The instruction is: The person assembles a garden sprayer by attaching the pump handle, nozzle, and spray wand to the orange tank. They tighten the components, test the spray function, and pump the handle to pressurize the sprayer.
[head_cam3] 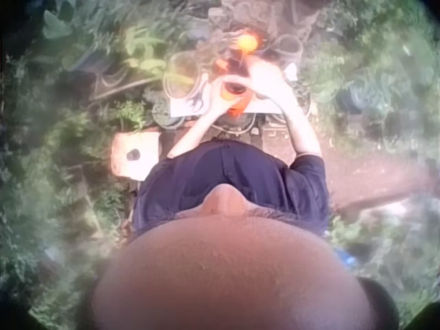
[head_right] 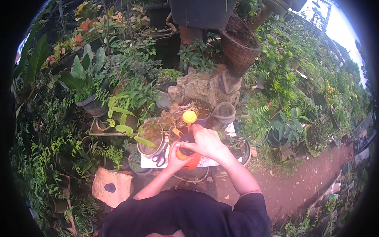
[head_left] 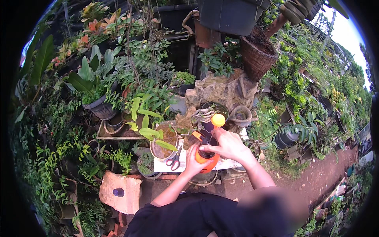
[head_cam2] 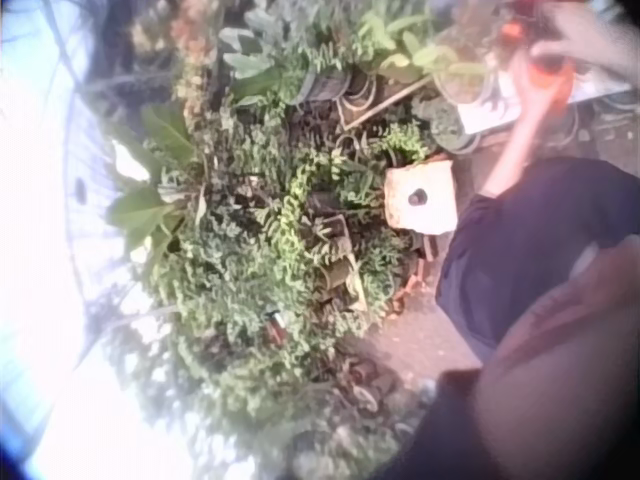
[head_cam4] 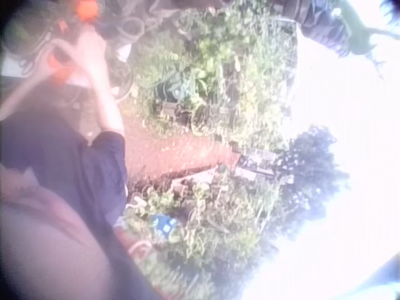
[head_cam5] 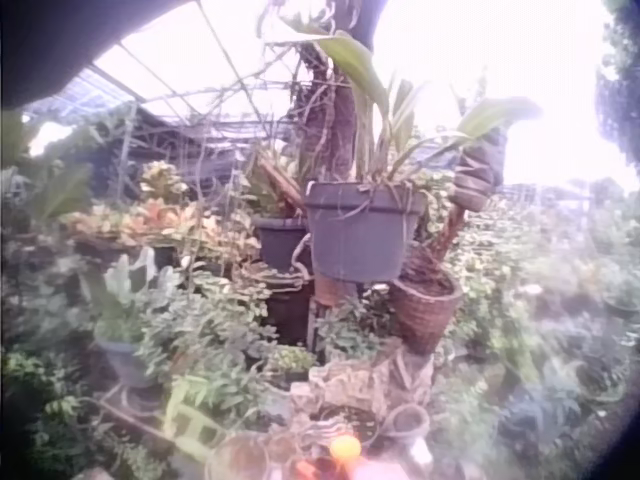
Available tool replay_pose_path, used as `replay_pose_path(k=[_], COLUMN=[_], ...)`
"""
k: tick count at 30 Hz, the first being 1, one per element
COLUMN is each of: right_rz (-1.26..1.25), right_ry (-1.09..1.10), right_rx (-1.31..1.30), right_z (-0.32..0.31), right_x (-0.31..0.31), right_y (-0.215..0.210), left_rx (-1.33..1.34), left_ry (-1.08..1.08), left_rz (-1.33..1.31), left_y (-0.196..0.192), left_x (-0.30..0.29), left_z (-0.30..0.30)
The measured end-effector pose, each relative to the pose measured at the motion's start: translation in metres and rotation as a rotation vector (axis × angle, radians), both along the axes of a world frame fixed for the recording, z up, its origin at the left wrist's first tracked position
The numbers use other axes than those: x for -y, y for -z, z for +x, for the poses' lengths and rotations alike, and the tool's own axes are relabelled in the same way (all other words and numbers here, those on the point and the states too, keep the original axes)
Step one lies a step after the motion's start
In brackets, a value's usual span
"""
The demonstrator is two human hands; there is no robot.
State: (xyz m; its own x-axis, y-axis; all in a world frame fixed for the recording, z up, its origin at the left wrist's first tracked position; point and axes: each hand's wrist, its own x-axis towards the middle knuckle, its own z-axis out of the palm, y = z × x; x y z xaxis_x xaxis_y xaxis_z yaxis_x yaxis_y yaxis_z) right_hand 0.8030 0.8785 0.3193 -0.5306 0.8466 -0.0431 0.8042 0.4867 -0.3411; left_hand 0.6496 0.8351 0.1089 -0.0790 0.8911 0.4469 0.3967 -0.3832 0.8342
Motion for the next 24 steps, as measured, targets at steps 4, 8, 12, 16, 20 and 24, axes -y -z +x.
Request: replay_pose_path(k=[4,8,12,16,20,24], right_rz=[-0.177,-0.123,-0.163,0.075,0.215,0.267], right_ry=[-0.444,-0.399,-0.371,-0.409,-0.181,-0.053], right_rx=[-0.221,-0.105,-0.165,-0.221,0.068,0.130], right_z=[0.020,0.017,0.017,0.017,0.006,0.004], right_x=[-0.017,-0.013,-0.002,-0.004,0.004,0.017], right_y=[-0.011,-0.006,-0.005,-0.008,-0.001,0.004], left_rx=[-0.052,-0.051,-0.099,-0.042,-0.057,-0.155], left_ry=[0.055,0.108,0.139,0.226,0.302,0.214], left_rz=[0.047,0.016,0.029,-0.011,0.074,-0.081], left_y=[-0.018,-0.024,-0.021,-0.022,-0.020,-0.010], left_x=[0.002,0.005,0.006,-0.001,-0.001,0.006], left_z=[-0.005,-0.012,-0.016,-0.017,-0.019,-0.018])
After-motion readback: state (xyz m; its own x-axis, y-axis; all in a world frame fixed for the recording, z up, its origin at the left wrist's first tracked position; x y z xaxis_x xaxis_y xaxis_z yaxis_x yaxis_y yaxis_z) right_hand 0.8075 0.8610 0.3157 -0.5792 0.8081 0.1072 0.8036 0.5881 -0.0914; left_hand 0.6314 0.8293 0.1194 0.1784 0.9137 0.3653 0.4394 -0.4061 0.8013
